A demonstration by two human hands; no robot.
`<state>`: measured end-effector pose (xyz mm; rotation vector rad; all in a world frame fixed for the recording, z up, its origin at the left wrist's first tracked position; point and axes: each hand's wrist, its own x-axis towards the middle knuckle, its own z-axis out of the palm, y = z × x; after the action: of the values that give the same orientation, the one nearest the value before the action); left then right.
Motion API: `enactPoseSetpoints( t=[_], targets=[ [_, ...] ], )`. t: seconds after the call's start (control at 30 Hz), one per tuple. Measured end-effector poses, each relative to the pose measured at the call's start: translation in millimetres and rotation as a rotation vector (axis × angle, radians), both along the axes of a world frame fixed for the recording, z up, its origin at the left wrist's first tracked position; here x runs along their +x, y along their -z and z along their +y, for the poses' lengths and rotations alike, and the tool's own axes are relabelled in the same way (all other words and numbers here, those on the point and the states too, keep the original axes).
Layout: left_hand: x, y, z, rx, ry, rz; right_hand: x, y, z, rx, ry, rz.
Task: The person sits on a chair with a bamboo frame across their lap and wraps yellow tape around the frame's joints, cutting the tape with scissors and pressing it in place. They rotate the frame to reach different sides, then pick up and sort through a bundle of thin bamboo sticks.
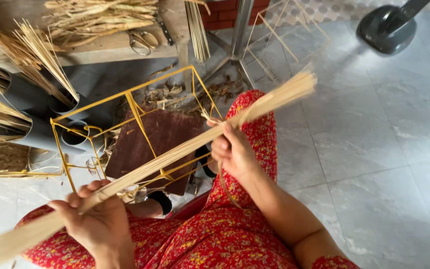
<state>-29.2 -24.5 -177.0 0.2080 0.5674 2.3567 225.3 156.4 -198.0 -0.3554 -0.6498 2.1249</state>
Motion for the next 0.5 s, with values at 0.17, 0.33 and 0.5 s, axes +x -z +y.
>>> enactPoseSetpoints(
  t=[0.17,0.33,0.5],
  targets=[
    [29.7,10.9,-25.3,-0.266,0.098,0.18,4.4,15.1,30.8,-0.062,0.031,-0.163],
    [13.0,-3.6,-56.2,-0.756,1.005,0.906,9.5,15.0,54.6,-0.042,-0.017,-0.227],
    [16.5,-32.8,-2.5,-0.578,0.326,1.715,-7.8,3.0,57.1,-0.021,-0.096,-0.273]
  ],
)
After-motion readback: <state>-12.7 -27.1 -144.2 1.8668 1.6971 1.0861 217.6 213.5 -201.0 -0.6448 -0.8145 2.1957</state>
